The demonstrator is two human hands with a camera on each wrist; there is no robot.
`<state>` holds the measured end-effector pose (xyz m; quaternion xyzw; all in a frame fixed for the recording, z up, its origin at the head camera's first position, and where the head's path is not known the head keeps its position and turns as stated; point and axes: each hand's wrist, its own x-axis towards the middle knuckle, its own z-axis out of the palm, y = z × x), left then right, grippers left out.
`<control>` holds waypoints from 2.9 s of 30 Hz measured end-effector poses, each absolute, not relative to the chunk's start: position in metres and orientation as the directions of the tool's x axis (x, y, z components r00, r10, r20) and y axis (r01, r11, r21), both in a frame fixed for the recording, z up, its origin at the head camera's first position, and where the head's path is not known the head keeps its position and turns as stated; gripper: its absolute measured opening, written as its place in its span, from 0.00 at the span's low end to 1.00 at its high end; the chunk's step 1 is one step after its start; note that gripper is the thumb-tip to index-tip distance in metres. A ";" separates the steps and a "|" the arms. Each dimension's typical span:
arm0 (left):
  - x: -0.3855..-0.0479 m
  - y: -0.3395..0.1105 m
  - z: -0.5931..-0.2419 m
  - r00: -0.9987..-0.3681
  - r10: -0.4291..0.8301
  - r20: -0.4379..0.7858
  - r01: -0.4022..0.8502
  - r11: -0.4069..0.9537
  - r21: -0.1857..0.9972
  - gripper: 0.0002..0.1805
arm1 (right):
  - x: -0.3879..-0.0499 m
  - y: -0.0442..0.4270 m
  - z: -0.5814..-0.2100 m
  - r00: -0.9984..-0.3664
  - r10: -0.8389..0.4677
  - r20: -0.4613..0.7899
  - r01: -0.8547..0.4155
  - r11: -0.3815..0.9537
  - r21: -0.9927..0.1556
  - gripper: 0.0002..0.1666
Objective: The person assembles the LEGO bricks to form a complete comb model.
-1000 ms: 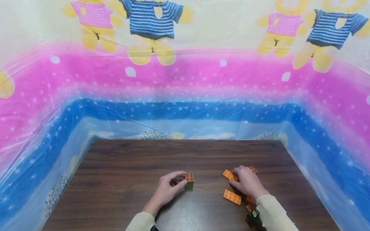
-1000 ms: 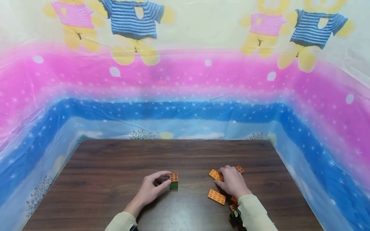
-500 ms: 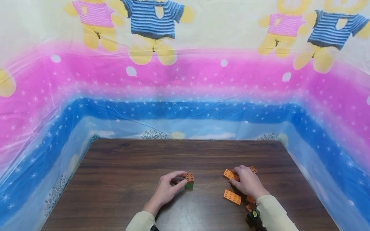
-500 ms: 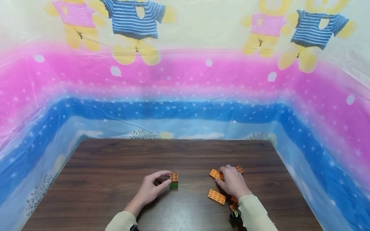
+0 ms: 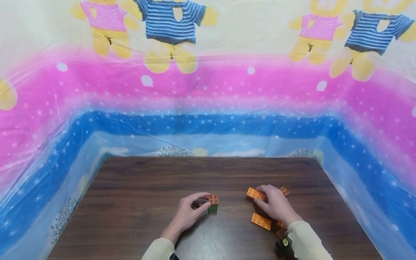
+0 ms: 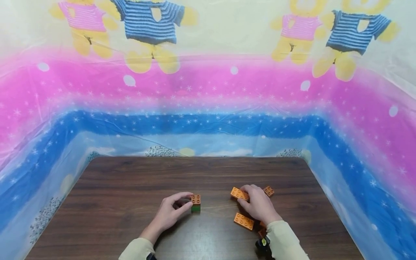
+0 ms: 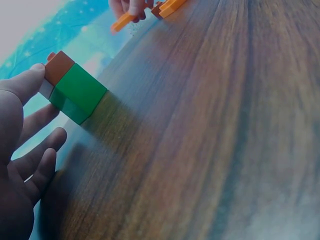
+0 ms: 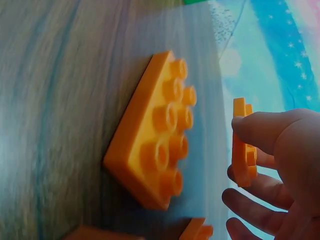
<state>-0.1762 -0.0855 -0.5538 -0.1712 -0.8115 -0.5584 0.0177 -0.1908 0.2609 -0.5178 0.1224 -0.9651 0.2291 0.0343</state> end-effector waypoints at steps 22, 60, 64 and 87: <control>-0.176 -0.086 -0.554 -0.942 0.259 0.211 0.288 0.311 0.905 0.17 | -0.177 0.215 -0.511 -0.924 -0.311 0.224 -0.383 0.747 -0.543 0.22; -0.176 -0.087 -0.554 -0.940 0.254 0.230 0.304 0.311 0.900 0.15 | -0.174 0.158 -0.512 -0.865 -0.435 0.252 -0.491 0.627 -0.605 0.20; -0.176 -0.087 -0.556 -0.937 0.258 0.234 0.310 0.312 0.898 0.16 | -0.175 0.156 -0.511 -0.869 -0.435 0.235 -0.480 0.630 -0.611 0.21; -0.176 -0.087 -0.559 -0.932 0.245 0.266 0.335 0.307 0.891 0.16 | -0.175 0.150 -0.509 -0.870 -0.432 0.237 -0.482 0.648 -0.589 0.22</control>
